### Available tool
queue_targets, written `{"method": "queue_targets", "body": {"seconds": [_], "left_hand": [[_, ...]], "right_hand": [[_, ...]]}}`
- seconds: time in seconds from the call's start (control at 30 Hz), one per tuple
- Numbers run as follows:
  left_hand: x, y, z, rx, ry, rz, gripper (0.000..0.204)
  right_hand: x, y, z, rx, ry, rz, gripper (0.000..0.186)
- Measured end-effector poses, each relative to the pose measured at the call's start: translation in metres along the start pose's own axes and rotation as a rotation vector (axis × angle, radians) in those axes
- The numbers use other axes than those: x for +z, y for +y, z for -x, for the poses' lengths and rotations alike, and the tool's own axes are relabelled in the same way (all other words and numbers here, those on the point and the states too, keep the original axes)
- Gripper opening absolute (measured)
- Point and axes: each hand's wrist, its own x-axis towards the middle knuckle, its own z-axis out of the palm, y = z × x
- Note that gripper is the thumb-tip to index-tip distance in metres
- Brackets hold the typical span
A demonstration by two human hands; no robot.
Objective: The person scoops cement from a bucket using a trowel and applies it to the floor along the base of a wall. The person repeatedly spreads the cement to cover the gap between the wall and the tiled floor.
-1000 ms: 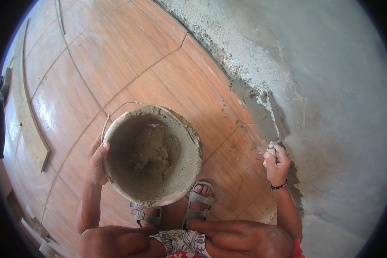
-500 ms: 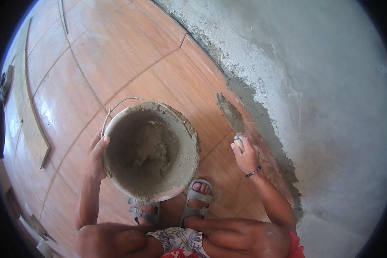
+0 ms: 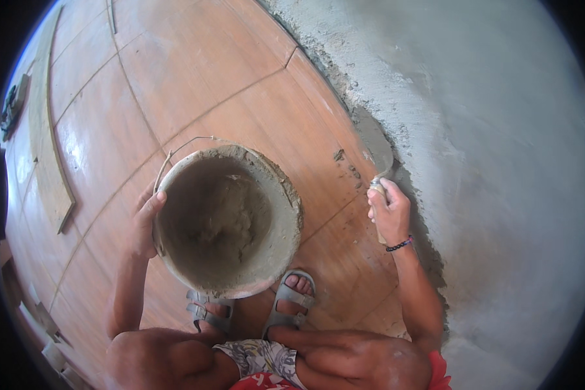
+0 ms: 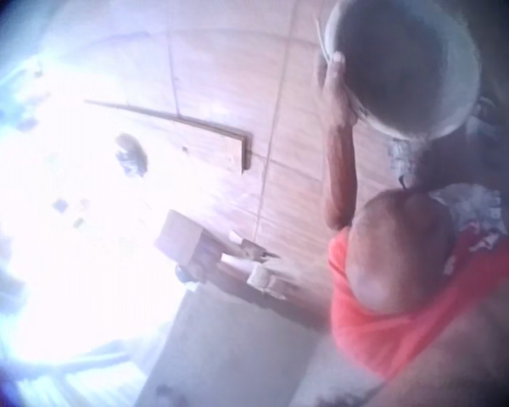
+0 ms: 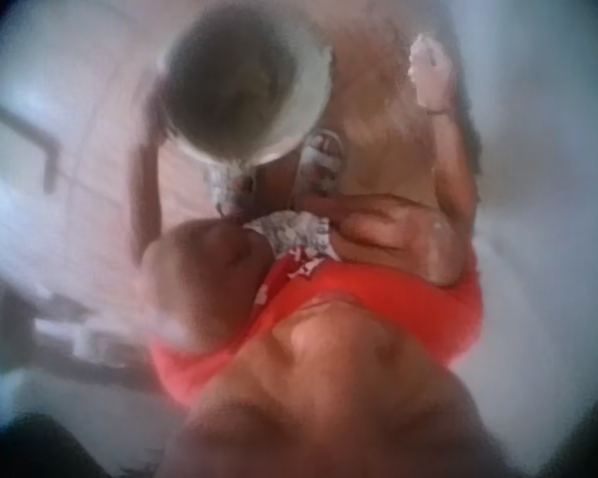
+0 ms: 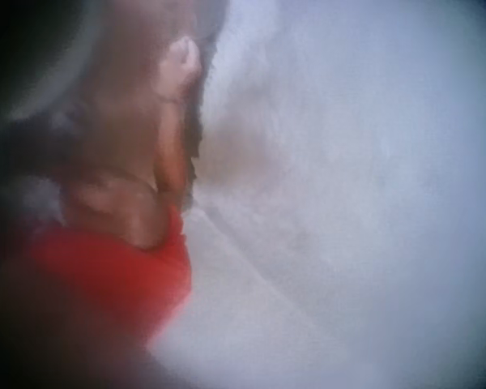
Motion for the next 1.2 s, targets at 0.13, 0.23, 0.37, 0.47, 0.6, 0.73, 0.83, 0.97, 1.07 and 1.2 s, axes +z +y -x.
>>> {"method": "queue_targets", "body": {"seconds": [0.13, 0.23, 0.37, 0.47, 0.6, 0.73, 0.83, 0.97, 1.07, 1.2], "left_hand": [[-0.006, -0.002, 0.002, -0.012, 0.020, 0.012, 0.058], [-0.007, -0.002, 0.002, -0.018, 0.015, -0.005, 0.059], [-0.003, -0.001, 0.001, -0.012, 0.032, 0.012, 0.058], [-0.003, -0.001, 0.001, -0.004, 0.029, 0.007, 0.059], [-0.007, -0.001, 0.001, -0.011, 0.029, -0.026, 0.060], [-0.003, -0.002, -0.001, -0.002, 0.027, -0.010, 0.062], [-0.003, -0.002, 0.000, 0.003, 0.019, -0.026, 0.062], [-0.005, -0.001, 0.004, -0.006, 0.042, -0.035, 0.059], [-0.004, 0.001, 0.003, -0.004, 0.032, -0.051, 0.055], [-0.006, -0.001, 0.002, -0.013, 0.026, -0.042, 0.050]], "right_hand": [[-0.009, -0.017, 0.016, 0.014, 0.007, -0.010, 0.040], [-0.018, -0.011, 0.025, -0.024, 0.003, -0.010, 0.040], [-0.023, 0.004, 0.041, -0.136, 0.027, 0.059, 0.039], [-0.027, 0.018, 0.048, -0.175, -0.019, 0.124, 0.038], [-0.021, 0.024, 0.041, -0.143, -0.111, 0.173, 0.036], [-0.024, 0.038, 0.016, -0.063, -0.083, 0.082, 0.035], [-0.035, 0.032, 0.018, 0.096, -0.053, 0.050, 0.034], [-0.065, 0.017, 0.042, 0.162, -0.054, 0.144, 0.033], [-0.095, 0.016, 0.064, 0.160, -0.031, 0.267, 0.033], [-0.113, 0.014, 0.095, 0.026, 0.032, 0.429, 0.032]]}}
